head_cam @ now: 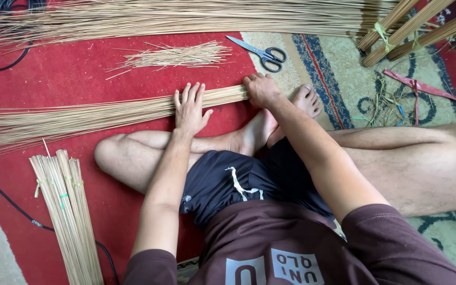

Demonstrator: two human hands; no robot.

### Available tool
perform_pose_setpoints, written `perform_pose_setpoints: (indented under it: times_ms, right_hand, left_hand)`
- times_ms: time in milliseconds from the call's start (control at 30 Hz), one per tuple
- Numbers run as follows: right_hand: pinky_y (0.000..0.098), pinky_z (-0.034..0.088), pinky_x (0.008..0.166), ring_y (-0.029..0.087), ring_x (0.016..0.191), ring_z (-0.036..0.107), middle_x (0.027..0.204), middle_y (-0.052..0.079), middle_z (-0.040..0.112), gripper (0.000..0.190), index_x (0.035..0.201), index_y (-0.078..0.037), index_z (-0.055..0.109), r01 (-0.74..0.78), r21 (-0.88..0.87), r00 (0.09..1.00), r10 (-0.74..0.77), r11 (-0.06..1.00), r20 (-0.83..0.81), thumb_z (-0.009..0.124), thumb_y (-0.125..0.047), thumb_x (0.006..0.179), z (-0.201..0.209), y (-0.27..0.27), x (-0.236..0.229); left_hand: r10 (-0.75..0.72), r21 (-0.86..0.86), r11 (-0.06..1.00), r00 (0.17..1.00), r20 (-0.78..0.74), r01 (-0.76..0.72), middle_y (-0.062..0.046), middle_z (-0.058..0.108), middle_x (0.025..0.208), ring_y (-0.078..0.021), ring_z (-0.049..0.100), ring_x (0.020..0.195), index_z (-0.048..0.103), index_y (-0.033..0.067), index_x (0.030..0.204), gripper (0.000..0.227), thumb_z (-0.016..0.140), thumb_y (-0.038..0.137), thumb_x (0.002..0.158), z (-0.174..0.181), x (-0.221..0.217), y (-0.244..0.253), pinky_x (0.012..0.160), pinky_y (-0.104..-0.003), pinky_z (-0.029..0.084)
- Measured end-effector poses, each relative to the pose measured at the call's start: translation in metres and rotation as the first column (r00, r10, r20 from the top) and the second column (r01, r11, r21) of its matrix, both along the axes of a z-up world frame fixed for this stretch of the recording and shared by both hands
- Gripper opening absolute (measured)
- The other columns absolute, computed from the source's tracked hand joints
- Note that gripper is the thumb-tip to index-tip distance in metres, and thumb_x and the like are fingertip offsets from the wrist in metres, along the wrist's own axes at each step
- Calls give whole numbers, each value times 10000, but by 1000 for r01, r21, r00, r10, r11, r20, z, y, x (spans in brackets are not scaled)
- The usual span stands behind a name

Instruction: The person is sitting on the floor, sorting through a large pile of thin wooden sticks, aligning them, and cutting them to a specific length using scissors.

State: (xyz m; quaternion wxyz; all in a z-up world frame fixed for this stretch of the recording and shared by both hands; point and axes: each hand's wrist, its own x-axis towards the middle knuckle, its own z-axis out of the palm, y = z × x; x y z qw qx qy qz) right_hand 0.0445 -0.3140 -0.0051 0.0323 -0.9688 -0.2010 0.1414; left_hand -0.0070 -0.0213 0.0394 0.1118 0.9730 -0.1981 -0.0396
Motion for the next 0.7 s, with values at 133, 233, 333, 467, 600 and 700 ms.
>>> perform_pose_setpoints:
  times_ms: [133, 233, 333, 467, 600, 700]
  right_hand:
    - [480, 506, 943, 334, 1173, 582, 1224, 110, 573, 633, 1195, -108, 610, 13, 4, 1000, -13, 1000, -10, 839, -310, 641, 7, -5, -3]
    - [480, 503, 1003, 348, 1237, 515, 1266, 121, 501, 724, 1264, -129, 630, 43, 31, 998, -41, 999, -45, 896, -435, 663, 23, -8, -8]
    - [501, 483, 1023, 347, 1226, 485, 1253, 109, 478, 897, 1320, -156, 619, 60, 98, 995, -51, 993, -88, 947, -502, 561, 35, -7, -9]
    - [505, 432, 1070, 336, 1258, 455, 1293, 118, 471, 1070, 1420, -148, 574, 87, 73, 990, -78, 994, -116, 974, -516, 499, 44, -7, -13]
    - [497, 421, 1085, 343, 1298, 429, 1341, 121, 450, 1200, 1500, -116, 511, 118, 90, 986, -106, 989, -126, 982, -516, 471, 50, -12, -13]
    - [530, 447, 1064, 374, 1317, 427, 1366, 145, 444, 1206, 1520, -77, 500, 112, 96, 984, -97, 989, -146, 979, -496, 496, 52, -19, -11]
  left_hand:
    - [26, 78, 997, 999, -22, -25, -134, 421, 1565, -326, 328, 1493, 381, 72, 1575, 771, 721, 363, 948, -19, -4, -11, 1227, -589, 202]
    - [6, 110, 994, 1000, -21, -4, -151, 413, 1540, -341, 324, 1485, 338, 61, 1586, 772, 703, 339, 965, -30, -4, -13, 1229, -577, 206]
    - [-8, 131, 991, 999, -32, 12, -146, 385, 1537, -349, 294, 1494, 304, 76, 1601, 829, 710, 366, 939, -36, -3, -10, 1227, -589, 200]
    - [-2, 89, 996, 999, -52, 7, -162, 350, 1579, -365, 262, 1511, 312, 68, 1600, 932, 757, 445, 873, -31, -4, -11, 1230, -605, 163]
    - [7, 81, 997, 996, -84, 0, -157, 313, 1626, -355, 234, 1535, 315, 74, 1601, 1037, 794, 515, 795, -19, -3, -11, 1239, -615, 144]
    - [8, 75, 997, 994, -109, 0, -141, 289, 1649, -344, 210, 1547, 319, 74, 1603, 1041, 779, 545, 797, -19, -1, -10, 1238, -617, 132]
